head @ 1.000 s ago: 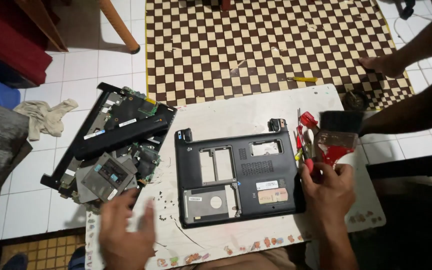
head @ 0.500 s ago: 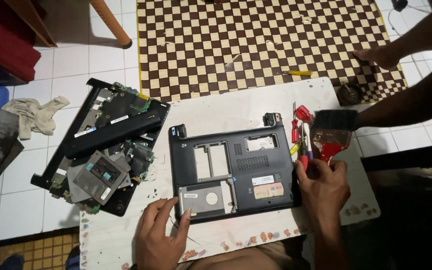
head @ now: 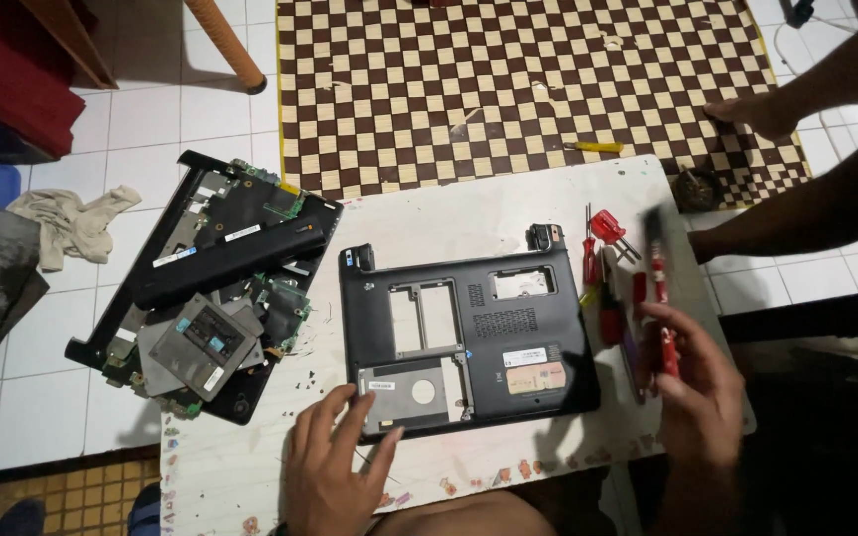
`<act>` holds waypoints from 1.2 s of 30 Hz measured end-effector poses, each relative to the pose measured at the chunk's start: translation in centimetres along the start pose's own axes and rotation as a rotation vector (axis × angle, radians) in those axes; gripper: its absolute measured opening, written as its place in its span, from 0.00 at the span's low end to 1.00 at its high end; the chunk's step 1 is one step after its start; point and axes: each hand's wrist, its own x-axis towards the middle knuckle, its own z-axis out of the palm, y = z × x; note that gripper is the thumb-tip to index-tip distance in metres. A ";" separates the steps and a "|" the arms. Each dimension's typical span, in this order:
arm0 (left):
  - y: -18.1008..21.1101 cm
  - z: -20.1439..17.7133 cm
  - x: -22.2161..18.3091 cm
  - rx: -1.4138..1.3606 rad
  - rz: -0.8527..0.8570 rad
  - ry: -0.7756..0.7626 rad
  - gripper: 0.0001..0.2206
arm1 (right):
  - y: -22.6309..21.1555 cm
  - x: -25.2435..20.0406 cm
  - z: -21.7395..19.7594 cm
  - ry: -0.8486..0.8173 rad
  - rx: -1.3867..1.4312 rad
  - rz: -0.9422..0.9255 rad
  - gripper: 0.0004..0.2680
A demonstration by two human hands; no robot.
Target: Disassembling and cleaning the internal components of a laptop using a screwdriver and a brush.
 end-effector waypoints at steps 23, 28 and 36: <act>-1.0 2.0 -1.8 0.021 0.051 -0.081 0.17 | -0.6 2.0 3.2 -0.784 -0.768 -0.433 0.37; -0.8 2.1 -1.9 0.029 0.060 -0.034 0.17 | -0.6 4.5 4.2 -0.542 -1.096 -0.428 0.31; -1.0 2.2 -1.8 0.014 0.063 -0.051 0.16 | 0.8 6.5 3.8 -0.539 -0.864 -0.494 0.22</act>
